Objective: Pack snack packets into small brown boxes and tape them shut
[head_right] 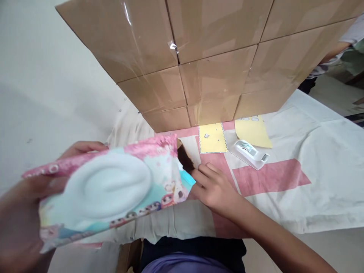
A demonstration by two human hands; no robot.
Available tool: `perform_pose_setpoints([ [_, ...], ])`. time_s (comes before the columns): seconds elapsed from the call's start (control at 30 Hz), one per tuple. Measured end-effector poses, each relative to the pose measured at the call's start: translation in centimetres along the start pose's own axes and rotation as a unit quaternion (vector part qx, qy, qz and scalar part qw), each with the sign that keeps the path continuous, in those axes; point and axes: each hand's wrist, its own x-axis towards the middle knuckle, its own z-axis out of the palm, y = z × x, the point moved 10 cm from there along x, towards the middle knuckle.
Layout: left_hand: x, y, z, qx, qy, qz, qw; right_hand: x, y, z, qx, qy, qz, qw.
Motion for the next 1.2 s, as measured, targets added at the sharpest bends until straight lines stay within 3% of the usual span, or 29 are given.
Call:
perform_pose_setpoints([
  [0.07, -0.9, -1.1, 2.2, -0.005, -0.059, -0.081, 0.995, 0.5, 0.1, -0.7, 0.008, 0.010, 0.003, 1.000],
  [0.13, -1.5, -1.1, 3.0, -0.022, -0.070, -0.124, 0.990, 1.1, -0.1, -1.5, 0.013, 0.003, -0.009, 1.000],
  [0.23, -1.5, 0.1, 3.1, -0.036, -0.036, -0.124, 0.991, 1.8, -0.9, -2.5, 0.017, -0.015, -0.040, 0.999],
  [0.33, -0.8, -0.4, 4.1, -0.023, -0.035, -0.142, 0.989, 2.2, -1.3, -2.6, 0.039, -0.043, -0.055, 0.997],
  [0.5, 1.5, -2.9, 5.9, -0.015, -0.085, -0.140, 0.986, 2.1, -1.3, -2.2, 0.075, -0.036, -0.058, 0.995],
  [0.6, 1.9, -5.1, 7.2, 0.081, -0.152, -0.168, 0.971, 2.0, -1.3, -2.4, 0.091, -0.016, -0.059, 0.994],
  [0.7, 1.5, -7.9, 9.3, 0.212, -0.242, -0.188, 0.928, 1.8, -1.8, -2.2, 0.101, -0.027, -0.073, 0.992],
  [0.8, 1.9, -9.0, 11.4, 0.323, -0.301, -0.143, 0.886, 1.7, -2.2, -2.1, 0.105, -0.028, -0.082, 0.991],
  [0.9, 2.6, -8.2, 13.0, 0.457, -0.337, -0.061, 0.821, 1.6, -1.8, -2.3, 0.107, 0.001, -0.071, 0.992],
  [1.03, 2.7, -5.7, 13.9, 0.613, -0.333, 0.035, 0.716, 1.4, -1.5, -2.4, 0.104, 0.011, -0.066, 0.992],
  [1.13, 2.1, -4.7, 15.0, 0.670, -0.338, 0.088, 0.655, 1.4, -1.3, -2.4, 0.108, 0.014, -0.062, 0.992],
  [1.2, 1.2, -5.1, 16.4, 0.664, -0.393, 0.119, 0.625, 1.4, -1.1, -2.4, 0.113, 0.016, -0.057, 0.992],
])
